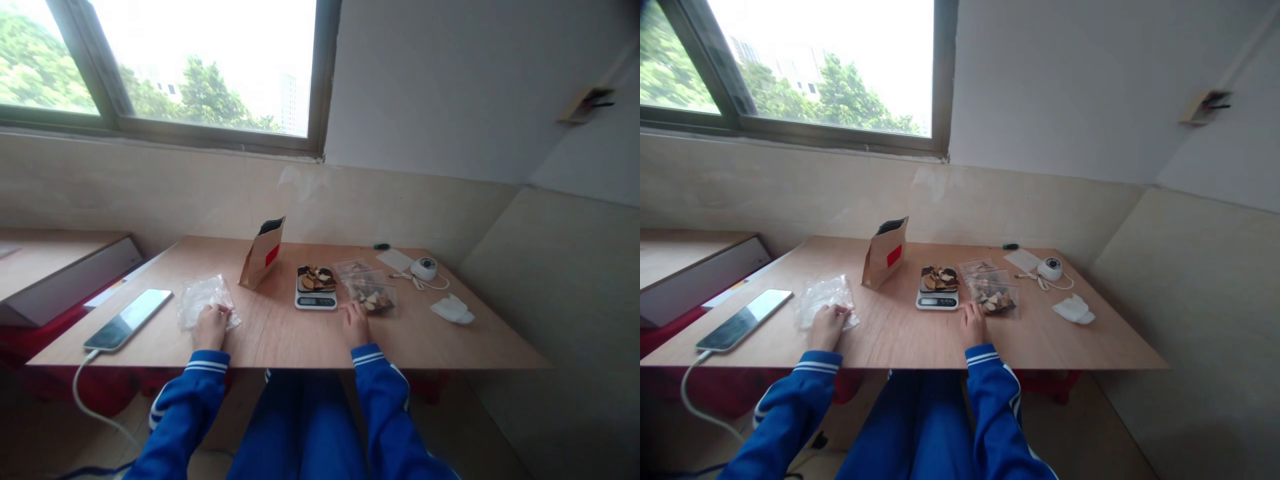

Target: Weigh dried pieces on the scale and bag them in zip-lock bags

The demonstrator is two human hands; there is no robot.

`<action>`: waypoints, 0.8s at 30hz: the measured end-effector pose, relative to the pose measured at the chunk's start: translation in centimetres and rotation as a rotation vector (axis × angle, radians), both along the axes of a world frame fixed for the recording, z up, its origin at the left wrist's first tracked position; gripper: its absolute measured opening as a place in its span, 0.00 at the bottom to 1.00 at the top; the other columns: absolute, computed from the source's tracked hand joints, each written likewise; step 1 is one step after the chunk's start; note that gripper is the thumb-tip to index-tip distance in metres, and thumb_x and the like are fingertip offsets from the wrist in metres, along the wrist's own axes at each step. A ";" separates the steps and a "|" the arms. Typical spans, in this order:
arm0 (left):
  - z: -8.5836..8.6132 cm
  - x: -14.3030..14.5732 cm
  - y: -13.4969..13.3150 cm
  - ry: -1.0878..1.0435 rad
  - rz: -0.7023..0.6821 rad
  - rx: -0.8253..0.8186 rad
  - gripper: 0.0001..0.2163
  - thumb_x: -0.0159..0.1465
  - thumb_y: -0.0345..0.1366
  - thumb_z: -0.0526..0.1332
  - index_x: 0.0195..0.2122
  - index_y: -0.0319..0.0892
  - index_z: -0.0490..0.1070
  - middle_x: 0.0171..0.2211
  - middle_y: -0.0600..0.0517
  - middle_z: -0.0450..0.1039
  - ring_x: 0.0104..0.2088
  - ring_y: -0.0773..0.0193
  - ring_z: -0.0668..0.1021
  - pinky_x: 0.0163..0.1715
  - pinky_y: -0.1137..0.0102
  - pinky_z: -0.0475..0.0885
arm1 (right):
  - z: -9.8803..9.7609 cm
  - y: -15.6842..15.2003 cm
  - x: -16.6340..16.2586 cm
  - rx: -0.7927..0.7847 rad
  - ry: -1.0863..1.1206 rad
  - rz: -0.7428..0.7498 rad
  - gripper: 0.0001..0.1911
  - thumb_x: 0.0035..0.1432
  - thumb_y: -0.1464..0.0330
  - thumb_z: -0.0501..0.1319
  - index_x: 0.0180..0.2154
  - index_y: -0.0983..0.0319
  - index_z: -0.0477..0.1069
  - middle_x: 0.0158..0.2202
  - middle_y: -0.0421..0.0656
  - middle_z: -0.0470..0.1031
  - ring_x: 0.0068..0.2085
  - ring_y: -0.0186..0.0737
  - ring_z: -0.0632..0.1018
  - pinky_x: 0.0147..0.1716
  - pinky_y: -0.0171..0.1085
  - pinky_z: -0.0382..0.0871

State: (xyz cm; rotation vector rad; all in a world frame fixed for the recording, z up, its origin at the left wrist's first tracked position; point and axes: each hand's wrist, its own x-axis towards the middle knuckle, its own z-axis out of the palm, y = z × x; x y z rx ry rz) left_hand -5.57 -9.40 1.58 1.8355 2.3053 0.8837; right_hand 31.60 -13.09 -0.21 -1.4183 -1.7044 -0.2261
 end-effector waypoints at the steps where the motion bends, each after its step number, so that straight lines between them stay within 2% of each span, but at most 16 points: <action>1: 0.0 0.0 0.1 -0.013 -0.001 0.011 0.14 0.58 0.42 0.52 0.31 0.39 0.73 0.32 0.45 0.68 0.34 0.55 0.73 0.37 0.64 0.69 | -0.1 -0.1 0.0 0.002 -0.004 0.008 0.17 0.53 0.80 0.47 0.33 0.62 0.73 0.32 0.46 0.70 0.36 0.44 0.69 0.38 0.40 0.63; 5: 0.0 -0.3 0.1 -0.103 -0.018 0.079 0.09 0.55 0.37 0.53 0.28 0.40 0.71 0.28 0.47 0.66 0.32 0.56 0.72 0.39 0.62 0.70 | -0.3 -0.4 0.0 -0.010 0.000 0.042 0.18 0.52 0.81 0.47 0.31 0.62 0.72 0.31 0.46 0.70 0.36 0.44 0.70 0.39 0.40 0.64; 9: 0.8 0.9 -1.1 -0.217 -0.112 0.256 0.10 0.58 0.39 0.54 0.32 0.40 0.71 0.28 0.49 0.66 0.30 0.58 0.72 0.38 0.61 0.70 | 0.3 -0.8 -0.4 -0.037 0.072 0.085 0.17 0.51 0.80 0.47 0.31 0.62 0.72 0.31 0.46 0.70 0.37 0.44 0.71 0.39 0.41 0.64; 13: 2.9 5.3 -4.2 -0.296 -0.240 0.507 0.13 0.61 0.44 0.54 0.37 0.41 0.70 0.30 0.50 0.67 0.30 0.61 0.73 0.35 0.64 0.71 | 2.3 -2.6 -3.9 -0.067 0.332 0.134 0.13 0.56 0.76 0.49 0.33 0.62 0.72 0.33 0.45 0.71 0.38 0.42 0.72 0.39 0.39 0.66; 15: 3.8 8.1 -5.8 -0.326 -0.339 0.559 0.12 0.62 0.45 0.55 0.37 0.42 0.70 0.30 0.51 0.68 0.30 0.63 0.73 0.33 0.66 0.72 | 3.8 -3.8 -6.8 -0.158 0.463 0.246 0.11 0.61 0.70 0.50 0.38 0.62 0.71 0.36 0.45 0.72 0.36 0.39 0.73 0.35 0.36 0.67; 18: 4.3 11.5 -7.8 -0.393 -0.429 0.592 0.11 0.62 0.43 0.56 0.40 0.43 0.69 0.29 0.53 0.68 0.29 0.65 0.74 0.31 0.69 0.72 | 6.0 -5.2 -10.8 -0.272 0.550 0.423 0.12 0.62 0.64 0.52 0.43 0.62 0.69 0.37 0.44 0.73 0.34 0.36 0.74 0.33 0.34 0.67; 21: 4.2 13.1 -8.6 -0.455 -0.444 0.617 0.14 0.62 0.40 0.57 0.48 0.43 0.65 0.28 0.54 0.69 0.29 0.66 0.74 0.31 0.70 0.73 | 7.4 -5.7 -12.5 -0.310 0.619 0.474 0.12 0.61 0.62 0.54 0.39 0.62 0.70 0.33 0.43 0.75 0.31 0.36 0.74 0.31 0.33 0.67; 24: 4.1 13.6 -8.6 -0.482 -0.439 0.599 0.18 0.63 0.39 0.56 0.54 0.43 0.61 0.30 0.54 0.69 0.30 0.67 0.74 0.33 0.69 0.73 | 7.8 -5.5 -12.2 -0.338 0.657 0.470 0.13 0.61 0.61 0.53 0.34 0.63 0.71 0.27 0.42 0.75 0.28 0.36 0.75 0.30 0.33 0.67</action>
